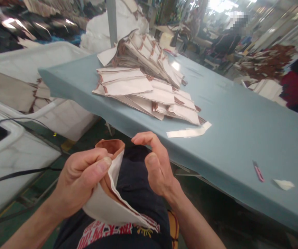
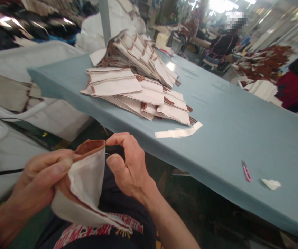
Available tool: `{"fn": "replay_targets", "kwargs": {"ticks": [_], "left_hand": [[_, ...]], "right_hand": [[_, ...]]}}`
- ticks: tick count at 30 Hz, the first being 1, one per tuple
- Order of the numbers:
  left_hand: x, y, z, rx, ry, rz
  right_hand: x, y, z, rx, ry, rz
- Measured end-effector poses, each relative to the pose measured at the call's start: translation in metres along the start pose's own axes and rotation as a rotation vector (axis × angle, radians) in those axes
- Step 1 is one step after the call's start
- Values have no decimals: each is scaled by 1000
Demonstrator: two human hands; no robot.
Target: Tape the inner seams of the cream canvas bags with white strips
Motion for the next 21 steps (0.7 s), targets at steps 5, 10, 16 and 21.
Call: {"fn": "replay_targets", "kwargs": {"ticks": [5, 10, 16, 21], "left_hand": [[25, 0, -11, 49, -145, -37], [12, -1, -12, 81, -49, 26], [-18, -8, -7, 204, 216, 337], [-31, -25, -12, 207, 353, 470]], "right_hand": [[-19, -25, 17, -298, -57, 65], [-21, -55, 28, -273, 157, 276], [-20, -79, 38, -248, 258, 311], [-24, -70, 47, -175, 185, 372]]}}
Point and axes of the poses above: each hand's wrist, its own z-axis away from the middle knuckle, its own y-axis out of the back of the hand, x = y × z, the point moved 9 cm from there along -z, towards the middle knuckle, and after that the axes turned 12 degrees about y, right-handed, at the moved point
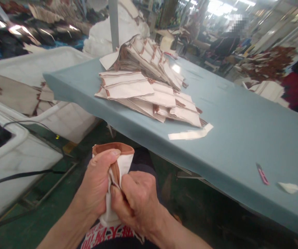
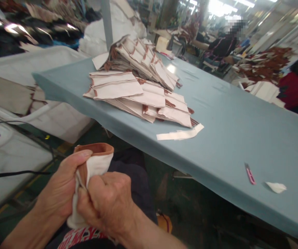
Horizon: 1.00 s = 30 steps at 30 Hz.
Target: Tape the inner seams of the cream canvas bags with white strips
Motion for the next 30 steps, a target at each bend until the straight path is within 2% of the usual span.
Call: {"fn": "replay_targets", "kwargs": {"ticks": [4, 9, 12, 16, 19, 21, 24, 27, 30], "left_hand": [[-2, 1, -2, -18, 15, -8], [6, 5, 6, -160, -20, -132], [9, 11, 9, -226, -54, -220], [11, 15, 8, -285, -138, -330], [11, 14, 7, -319, -204, -432], [14, 14, 6, -284, -265, -533], [26, 14, 10, -156, -412, -766], [34, 13, 18, -59, -538, -975], [30, 27, 21, 59, -544, -1121]], "right_hand": [[3, 1, 1, 10, -28, -9], [1, -3, 5, 67, -1, -69], [0, 1, 11, 118, -12, -201], [14, 8, 17, 49, -191, -383], [26, 15, 22, -32, -302, -398], [32, 21, 23, -29, -299, -345], [33, 24, 25, 6, -212, -231], [29, 12, 29, -29, -132, -134], [24, -5, 32, -73, -94, -67]]}}
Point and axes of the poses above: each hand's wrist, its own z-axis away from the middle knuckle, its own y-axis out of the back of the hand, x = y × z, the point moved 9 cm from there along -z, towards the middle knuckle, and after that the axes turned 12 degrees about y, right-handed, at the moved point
